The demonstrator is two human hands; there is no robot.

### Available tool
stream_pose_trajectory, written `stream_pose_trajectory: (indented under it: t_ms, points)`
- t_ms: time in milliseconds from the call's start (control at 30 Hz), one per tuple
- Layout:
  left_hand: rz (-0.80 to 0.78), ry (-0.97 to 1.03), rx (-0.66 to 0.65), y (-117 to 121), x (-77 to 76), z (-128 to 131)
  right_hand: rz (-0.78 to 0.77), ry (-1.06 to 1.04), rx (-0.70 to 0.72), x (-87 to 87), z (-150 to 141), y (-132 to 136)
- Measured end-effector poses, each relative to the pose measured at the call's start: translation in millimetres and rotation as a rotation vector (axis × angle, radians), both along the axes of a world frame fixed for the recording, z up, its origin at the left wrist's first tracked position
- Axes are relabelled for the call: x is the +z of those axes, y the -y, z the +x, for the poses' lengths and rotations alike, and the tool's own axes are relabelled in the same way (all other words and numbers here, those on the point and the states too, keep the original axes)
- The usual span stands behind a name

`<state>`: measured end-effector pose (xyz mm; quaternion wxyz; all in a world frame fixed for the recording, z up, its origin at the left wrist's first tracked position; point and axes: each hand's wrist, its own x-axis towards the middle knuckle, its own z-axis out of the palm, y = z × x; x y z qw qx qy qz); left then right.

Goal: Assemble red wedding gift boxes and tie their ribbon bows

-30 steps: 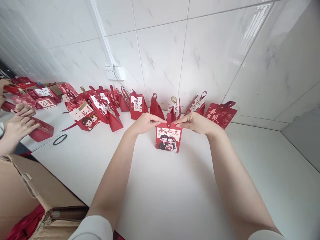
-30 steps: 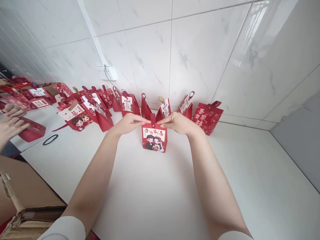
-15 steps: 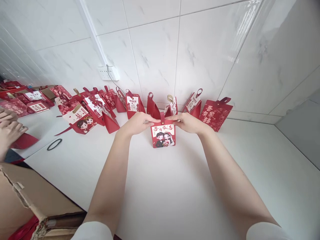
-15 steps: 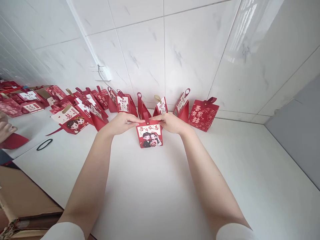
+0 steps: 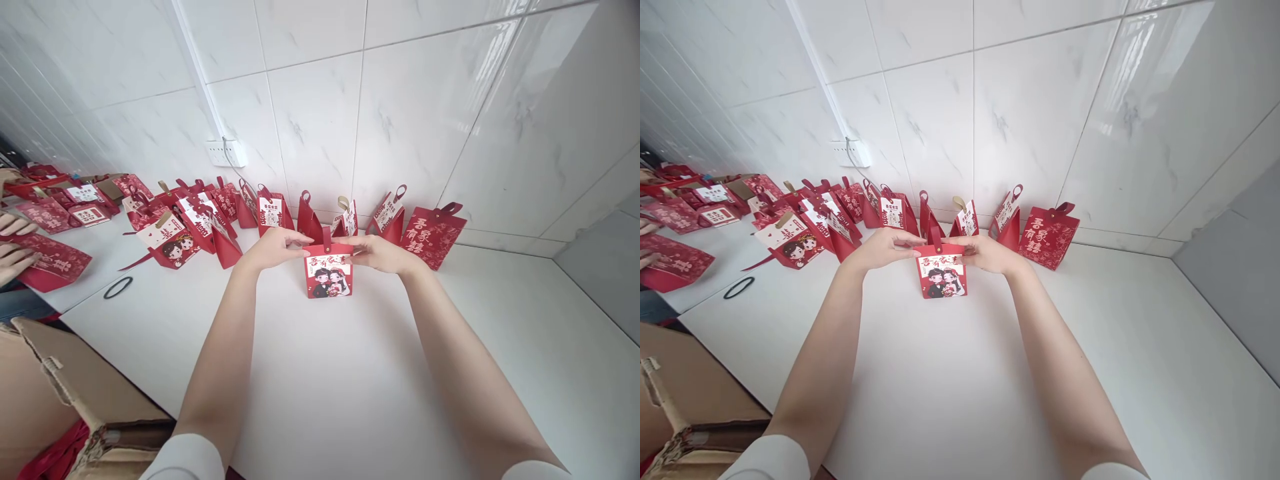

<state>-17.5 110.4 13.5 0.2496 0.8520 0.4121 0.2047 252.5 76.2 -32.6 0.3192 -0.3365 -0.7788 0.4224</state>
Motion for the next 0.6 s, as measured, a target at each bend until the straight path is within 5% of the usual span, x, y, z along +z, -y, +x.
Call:
stream_pose_trajectory:
  t_ms: [300, 600]
  points:
    - [-0.021, -0.043, 0.046, 0, 8.2, -20, 0.076, 0.092, -0.083, -1.6, 1, -2]
    - [-0.015, -0.014, -0.024, 1, 0.0, -3, 0.117, 0.097, -0.087, -3.4, -1, -3]
